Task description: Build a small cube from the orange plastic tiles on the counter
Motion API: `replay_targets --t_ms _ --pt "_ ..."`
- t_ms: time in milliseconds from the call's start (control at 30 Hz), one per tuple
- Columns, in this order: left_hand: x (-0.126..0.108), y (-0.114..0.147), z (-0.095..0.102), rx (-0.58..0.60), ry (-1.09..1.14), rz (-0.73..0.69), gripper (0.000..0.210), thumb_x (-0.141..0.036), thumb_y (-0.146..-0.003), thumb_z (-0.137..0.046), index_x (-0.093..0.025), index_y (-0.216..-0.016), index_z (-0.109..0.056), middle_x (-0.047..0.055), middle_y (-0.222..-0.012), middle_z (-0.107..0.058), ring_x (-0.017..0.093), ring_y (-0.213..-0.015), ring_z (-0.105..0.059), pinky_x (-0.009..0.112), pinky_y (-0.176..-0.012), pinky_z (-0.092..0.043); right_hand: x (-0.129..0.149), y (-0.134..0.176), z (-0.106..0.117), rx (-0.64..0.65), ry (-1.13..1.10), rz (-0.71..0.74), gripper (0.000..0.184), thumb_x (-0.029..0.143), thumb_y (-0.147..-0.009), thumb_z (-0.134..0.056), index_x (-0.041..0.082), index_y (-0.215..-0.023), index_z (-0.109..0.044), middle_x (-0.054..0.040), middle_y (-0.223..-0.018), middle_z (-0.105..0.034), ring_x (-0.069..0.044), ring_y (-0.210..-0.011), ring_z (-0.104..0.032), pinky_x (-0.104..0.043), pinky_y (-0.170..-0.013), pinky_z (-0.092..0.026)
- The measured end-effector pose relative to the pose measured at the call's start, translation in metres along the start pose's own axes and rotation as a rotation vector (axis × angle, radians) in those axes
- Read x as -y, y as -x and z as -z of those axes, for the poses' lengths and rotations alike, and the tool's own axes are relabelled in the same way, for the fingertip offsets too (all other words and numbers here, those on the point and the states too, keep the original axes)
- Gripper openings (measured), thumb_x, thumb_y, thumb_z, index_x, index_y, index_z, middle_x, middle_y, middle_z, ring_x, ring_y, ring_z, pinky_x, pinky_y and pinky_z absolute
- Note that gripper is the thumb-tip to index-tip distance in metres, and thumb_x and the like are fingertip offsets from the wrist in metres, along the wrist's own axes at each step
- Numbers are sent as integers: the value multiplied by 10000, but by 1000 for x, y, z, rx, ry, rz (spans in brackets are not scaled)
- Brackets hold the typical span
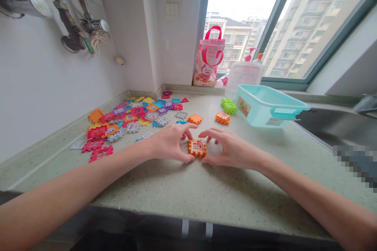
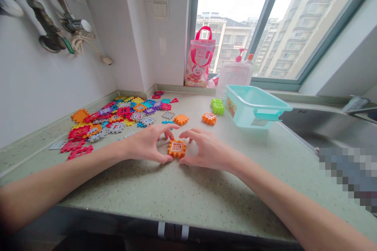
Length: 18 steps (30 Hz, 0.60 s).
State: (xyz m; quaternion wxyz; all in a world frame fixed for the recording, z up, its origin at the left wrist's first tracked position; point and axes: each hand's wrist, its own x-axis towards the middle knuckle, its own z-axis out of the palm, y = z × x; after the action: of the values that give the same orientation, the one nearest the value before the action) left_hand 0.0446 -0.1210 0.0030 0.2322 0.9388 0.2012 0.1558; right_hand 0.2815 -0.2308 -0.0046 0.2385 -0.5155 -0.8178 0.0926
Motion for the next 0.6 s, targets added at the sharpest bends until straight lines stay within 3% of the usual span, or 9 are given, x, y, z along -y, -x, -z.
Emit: replay_targets --t_ms 133,267,400,500,567,600 --pt "1 0 0 -11 9 25 837 -376 -710 -843 -230 -1488 -572 62 -1160 -776 260 -1029 -707 411 -956 -538 -1 0 -1 -1 37 -15 368 315 -845 -815 246 -1189 -703 -62 -1086 -775 -236 -960 -718 -375 -867 -560" --pt "-1 1 -8 -18 27 71 834 -390 -728 -831 -212 -1496 -557 59 -1137 -778 234 -952 -706 388 -892 -546 -4 0 -5 -12 24 -16 336 277 -856 -781 251 -1183 -709 -42 -1065 -779 -214 -929 -717 -338 -831 -552" --pt "-6 1 -8 -46 -17 -13 850 -444 -731 -857 -215 -1492 -554 89 -1248 -754 267 -1107 -692 415 -1014 -524 -7 0 -5 -16 32 -9 328 308 -856 -787 260 -1176 -734 -44 -1073 -786 -205 -882 -717 -328 -798 -559" --pt "-2 -1 20 -90 -197 -85 715 -582 -790 -814 -224 -1386 -647 116 -1361 -706 304 -1255 -632 429 -1093 -474 -7 -1 -4 -5 31 -3 305 305 -863 -772 257 -1162 -742 -43 -1068 -791 -201 -879 -723 -325 -794 -570" --pt "9 0 54 -120 -388 54 470 -586 -894 -687 -238 -1205 -737 99 -1234 -755 292 -1143 -670 411 -1031 -481 -7 -1 -4 2 24 2 302 303 -867 -759 259 -1165 -742 -42 -1069 -791 -203 -905 -726 -326 -797 -574" --pt "18 1 73 -134 -478 211 377 -552 -916 -648 -246 -1104 -763 87 -1108 -781 278 -1026 -694 396 -958 -492 -7 -1 -4 0 22 1 304 307 -868 -757 261 -1168 -740 -42 -1072 -791 -205 -914 -726 -328 -795 -576"
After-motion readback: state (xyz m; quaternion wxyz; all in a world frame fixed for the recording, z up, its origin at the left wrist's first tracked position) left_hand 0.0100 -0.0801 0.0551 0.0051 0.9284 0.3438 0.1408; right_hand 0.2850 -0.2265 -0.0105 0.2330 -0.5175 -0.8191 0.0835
